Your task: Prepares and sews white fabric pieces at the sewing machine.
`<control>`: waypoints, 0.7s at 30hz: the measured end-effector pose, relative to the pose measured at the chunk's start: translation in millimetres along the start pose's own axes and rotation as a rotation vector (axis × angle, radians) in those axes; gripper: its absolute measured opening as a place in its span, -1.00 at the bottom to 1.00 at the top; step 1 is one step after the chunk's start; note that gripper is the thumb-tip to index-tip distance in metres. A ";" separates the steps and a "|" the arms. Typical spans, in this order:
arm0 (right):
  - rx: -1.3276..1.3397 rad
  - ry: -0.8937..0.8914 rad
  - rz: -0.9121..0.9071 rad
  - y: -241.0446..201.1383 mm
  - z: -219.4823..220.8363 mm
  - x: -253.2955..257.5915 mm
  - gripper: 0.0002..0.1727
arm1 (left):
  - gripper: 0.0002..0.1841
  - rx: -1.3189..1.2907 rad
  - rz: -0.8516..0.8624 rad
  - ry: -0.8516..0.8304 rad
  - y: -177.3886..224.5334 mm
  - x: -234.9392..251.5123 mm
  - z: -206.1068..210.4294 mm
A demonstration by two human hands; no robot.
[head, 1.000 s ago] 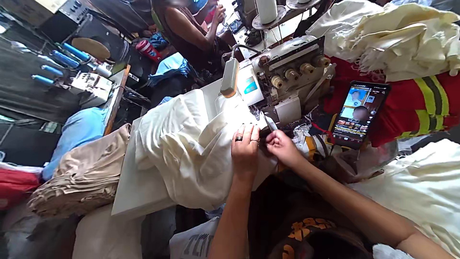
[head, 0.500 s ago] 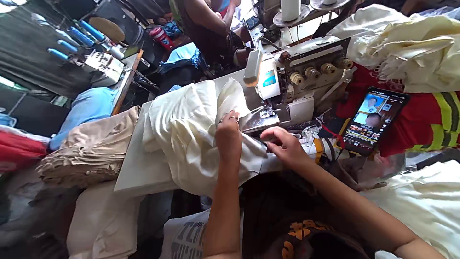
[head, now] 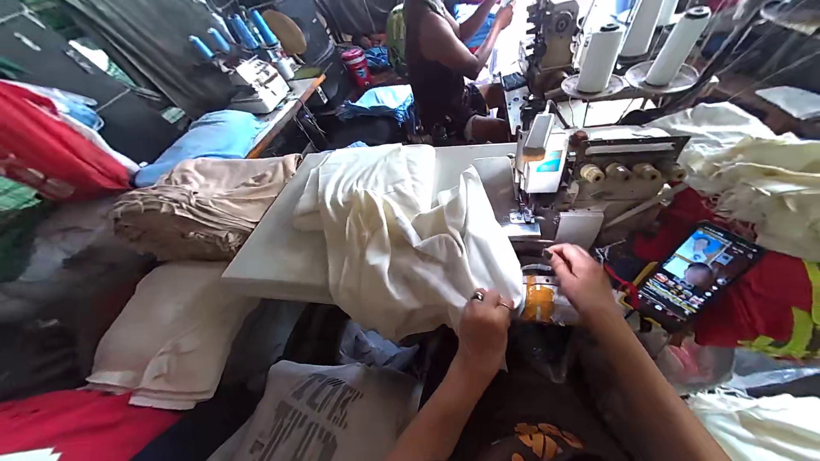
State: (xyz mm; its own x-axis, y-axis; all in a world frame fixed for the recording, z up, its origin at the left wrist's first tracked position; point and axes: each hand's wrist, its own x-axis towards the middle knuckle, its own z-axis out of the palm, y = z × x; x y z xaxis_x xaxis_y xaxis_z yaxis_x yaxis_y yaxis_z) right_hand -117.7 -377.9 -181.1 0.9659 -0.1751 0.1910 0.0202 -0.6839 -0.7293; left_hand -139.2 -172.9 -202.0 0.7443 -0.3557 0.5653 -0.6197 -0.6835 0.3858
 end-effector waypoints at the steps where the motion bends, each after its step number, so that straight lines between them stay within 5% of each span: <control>1: 0.132 -0.104 0.032 -0.2 2.4 -3.1 -0.56 | -0.90 -0.035 0.032 -0.014 1.9 -0.1 2.0; 4: 0.508 -0.258 0.077 -7.4 22.9 -21.3 -0.69 | -0.91 -0.259 0.119 -0.099 3.0 13.9 -17.4; 7: 0.759 -0.320 -0.132 -27.9 23.8 -34.3 -0.88 | -0.74 -0.388 0.201 -0.126 -10.0 57.1 -53.0; 9: 0.902 -0.404 -0.335 -51.4 4.5 -44.5 -0.86 | -0.58 -0.358 0.328 -0.309 -26.6 85.7 -72.1; 13: 1.002 -0.260 -0.498 -90.8 -60.5 -60.7 -0.73 | -0.82 -0.222 0.472 -0.723 -44.4 112.3 -92.3; 15: 0.995 -0.238 -0.494 -80.8 -89.3 -60.0 -0.72 | -0.79 -0.376 0.491 -0.594 -47.6 111.0 -112.6; 19: 0.768 -0.620 -0.519 -27.1 -119.1 -57.4 -0.43 | -0.84 -0.668 0.417 -0.224 -53.0 94.9 -190.5; 21: 0.625 -0.730 -0.423 -7.5 -120.8 -60.6 -0.47 | -0.84 -0.625 0.439 -0.094 -53.5 84.8 -237.2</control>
State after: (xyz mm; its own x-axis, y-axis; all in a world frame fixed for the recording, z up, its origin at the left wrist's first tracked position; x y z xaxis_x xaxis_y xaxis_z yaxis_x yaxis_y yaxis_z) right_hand -207.6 -447.7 -107.9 0.7661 0.6044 0.2185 0.3214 -0.0658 -0.9447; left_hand -102.1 -15.3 -1.7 0.3985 -0.5831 0.7079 -0.8678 0.0100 0.4968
